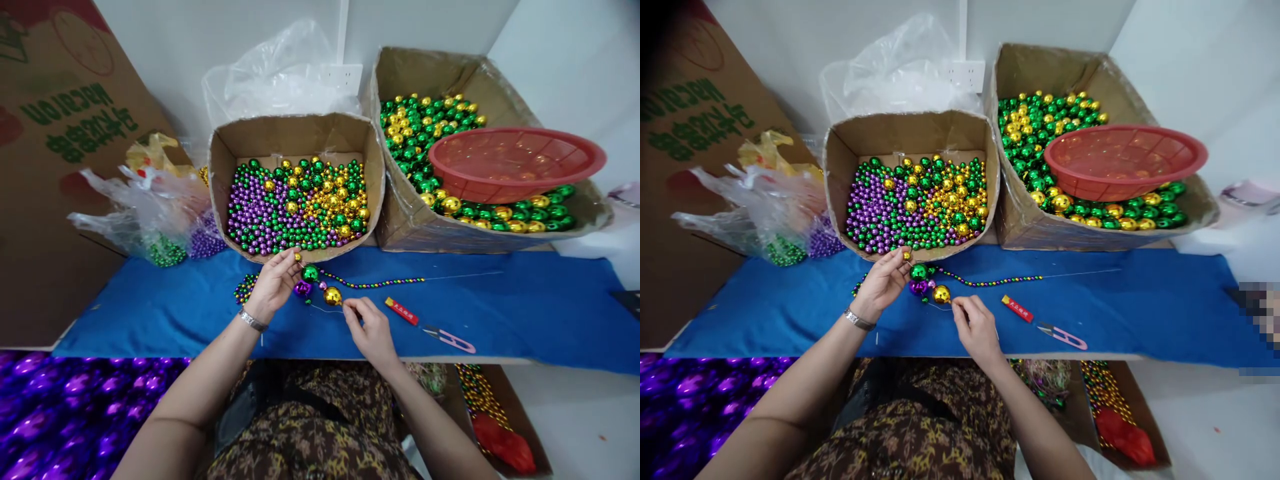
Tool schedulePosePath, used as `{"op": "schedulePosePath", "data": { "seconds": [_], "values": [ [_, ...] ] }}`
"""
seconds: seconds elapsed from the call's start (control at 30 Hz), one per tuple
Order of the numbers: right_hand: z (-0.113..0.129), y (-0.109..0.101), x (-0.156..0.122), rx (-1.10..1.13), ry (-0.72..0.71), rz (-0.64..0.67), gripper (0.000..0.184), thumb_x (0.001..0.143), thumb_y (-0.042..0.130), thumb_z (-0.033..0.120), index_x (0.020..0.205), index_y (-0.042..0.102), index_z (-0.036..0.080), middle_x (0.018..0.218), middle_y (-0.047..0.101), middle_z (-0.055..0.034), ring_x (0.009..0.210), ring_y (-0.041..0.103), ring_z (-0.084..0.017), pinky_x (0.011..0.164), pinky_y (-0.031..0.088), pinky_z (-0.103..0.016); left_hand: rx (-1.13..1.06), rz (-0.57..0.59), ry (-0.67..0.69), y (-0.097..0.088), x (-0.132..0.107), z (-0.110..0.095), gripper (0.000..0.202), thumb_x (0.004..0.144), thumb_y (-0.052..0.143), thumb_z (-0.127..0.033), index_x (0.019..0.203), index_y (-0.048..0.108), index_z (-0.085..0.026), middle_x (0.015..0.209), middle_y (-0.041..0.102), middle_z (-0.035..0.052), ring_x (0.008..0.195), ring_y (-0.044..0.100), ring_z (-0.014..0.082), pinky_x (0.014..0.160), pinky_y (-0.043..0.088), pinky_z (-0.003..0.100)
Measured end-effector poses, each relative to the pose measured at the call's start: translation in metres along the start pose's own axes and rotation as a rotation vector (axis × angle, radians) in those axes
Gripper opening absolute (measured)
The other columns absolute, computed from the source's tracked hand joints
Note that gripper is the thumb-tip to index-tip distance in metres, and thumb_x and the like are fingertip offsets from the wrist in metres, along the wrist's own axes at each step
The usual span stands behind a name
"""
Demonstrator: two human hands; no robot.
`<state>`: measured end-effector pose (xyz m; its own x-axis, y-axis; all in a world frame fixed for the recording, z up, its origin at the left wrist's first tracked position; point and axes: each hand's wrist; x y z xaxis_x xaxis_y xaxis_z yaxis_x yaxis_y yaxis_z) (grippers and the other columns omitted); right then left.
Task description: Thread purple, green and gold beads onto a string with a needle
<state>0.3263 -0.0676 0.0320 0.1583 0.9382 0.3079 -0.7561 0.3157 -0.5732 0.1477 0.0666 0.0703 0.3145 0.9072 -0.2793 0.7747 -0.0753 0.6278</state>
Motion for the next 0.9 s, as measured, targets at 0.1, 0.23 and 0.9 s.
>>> {"op": "schedulePosePath", "data": {
  "seconds": [0.1,0.23,0.9],
  "values": [
    [0.0,0.0,0.0,-0.008,-0.004,-0.001,0.018,0.095,0.048,0.028,0.09,0.063,0.02,0.08,0.063,-0.0031,0.074,0.061,-0.016,0.071,0.046,-0.026,0.007,-0.012,0.006,0.002,-0.002,0.0,0.029,0.067,0.081,-0.025,0.091,0.069,-0.015,0.075,0.068,0.0013,0.073,0.065,0.0116,0.066,0.049,0.021],
    [0.001,0.0,0.0,-0.015,-0.01,-0.01,0.018,0.095,0.047,0.028,0.09,0.063,0.02,0.08,0.063,-0.0032,0.073,0.062,-0.016,0.071,0.047,-0.026,0.03,-0.028,0.028,0.003,-0.004,0.0,0.028,0.066,0.082,-0.025,0.088,0.069,-0.015,0.074,0.068,0.002,0.073,0.065,0.0121,0.067,0.049,0.023],
    [-0.043,0.017,-0.003,0.075,0.259,0.207,0.021,0.09,0.046,0.027,0.105,0.058,0.022,0.096,0.071,-0.0064,0.077,0.072,-0.02,0.072,0.057,-0.034,0.808,0.121,0.366,-0.004,-0.008,0.023,0.02,0.076,0.071,-0.035,0.078,0.069,-0.016,0.071,0.067,0.0025,0.062,0.057,0.0119,0.057,0.045,0.023]
  ]
}}
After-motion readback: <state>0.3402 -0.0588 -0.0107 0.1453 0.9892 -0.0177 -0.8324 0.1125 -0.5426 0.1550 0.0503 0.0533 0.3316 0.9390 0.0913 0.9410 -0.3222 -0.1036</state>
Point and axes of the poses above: each hand's wrist, its own x-axis towards the middle knuckle, its own y-axis out of the palm, z = x × y
